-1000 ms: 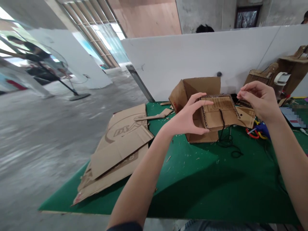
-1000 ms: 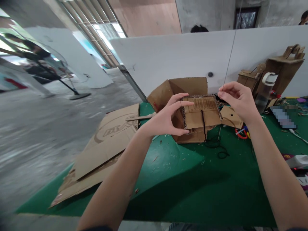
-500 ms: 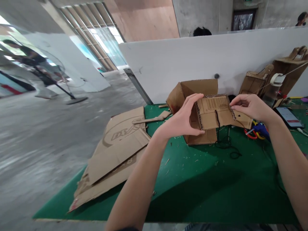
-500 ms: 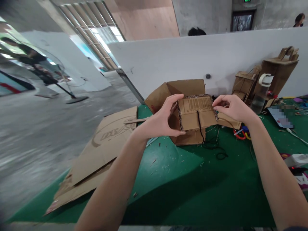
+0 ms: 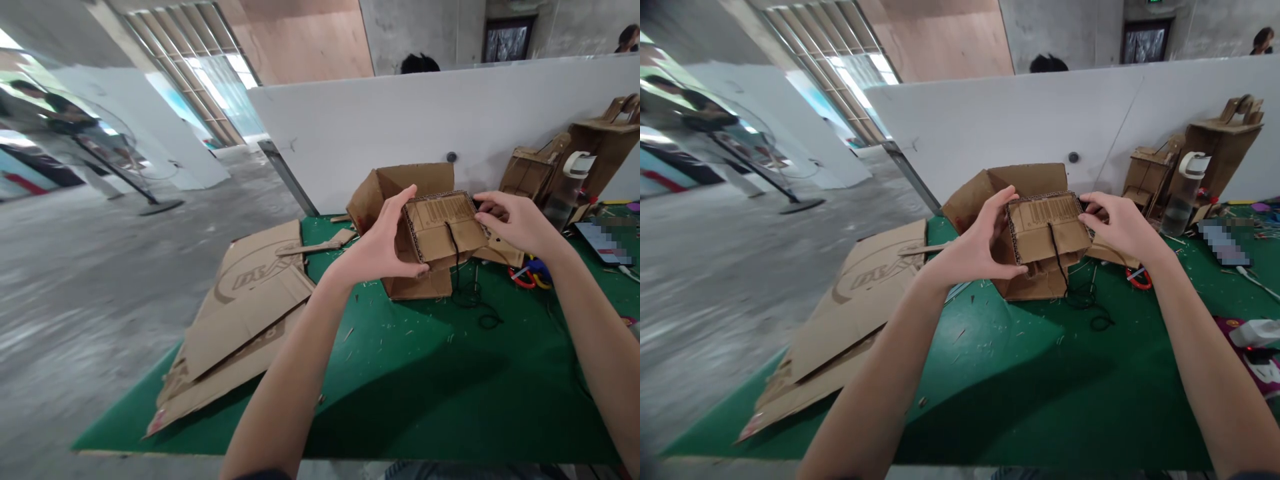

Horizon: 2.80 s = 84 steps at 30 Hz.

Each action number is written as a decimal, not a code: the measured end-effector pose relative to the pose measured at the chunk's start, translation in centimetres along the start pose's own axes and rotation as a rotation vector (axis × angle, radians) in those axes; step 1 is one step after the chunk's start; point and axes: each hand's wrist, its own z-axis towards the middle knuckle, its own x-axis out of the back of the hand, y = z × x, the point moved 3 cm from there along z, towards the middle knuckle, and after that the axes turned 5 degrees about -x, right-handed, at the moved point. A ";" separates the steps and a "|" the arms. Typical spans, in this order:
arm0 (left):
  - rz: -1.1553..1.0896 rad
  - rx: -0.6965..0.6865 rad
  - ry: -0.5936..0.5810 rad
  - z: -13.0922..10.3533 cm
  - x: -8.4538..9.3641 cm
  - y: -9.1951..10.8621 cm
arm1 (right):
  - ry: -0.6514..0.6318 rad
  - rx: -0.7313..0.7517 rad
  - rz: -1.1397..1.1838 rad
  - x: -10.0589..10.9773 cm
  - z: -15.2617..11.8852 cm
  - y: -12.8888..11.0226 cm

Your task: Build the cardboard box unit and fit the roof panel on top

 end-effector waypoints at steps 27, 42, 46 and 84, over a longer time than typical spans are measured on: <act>0.111 0.046 0.192 0.1 -0.1 -1.4 | -0.001 0.165 0.212 -5.4 0.9 2.1; 0.277 0.033 0.213 -0.3 0.0 1.8 | 0.243 0.162 0.036 -6.5 0.9 1.9; 0.294 0.097 0.168 -0.4 0.0 2.7 | 0.262 0.174 -0.003 -6.3 0.8 1.5; 0.505 -0.032 0.206 -1.2 3.1 4.5 | 0.085 0.342 0.268 -6.8 7.1 1.7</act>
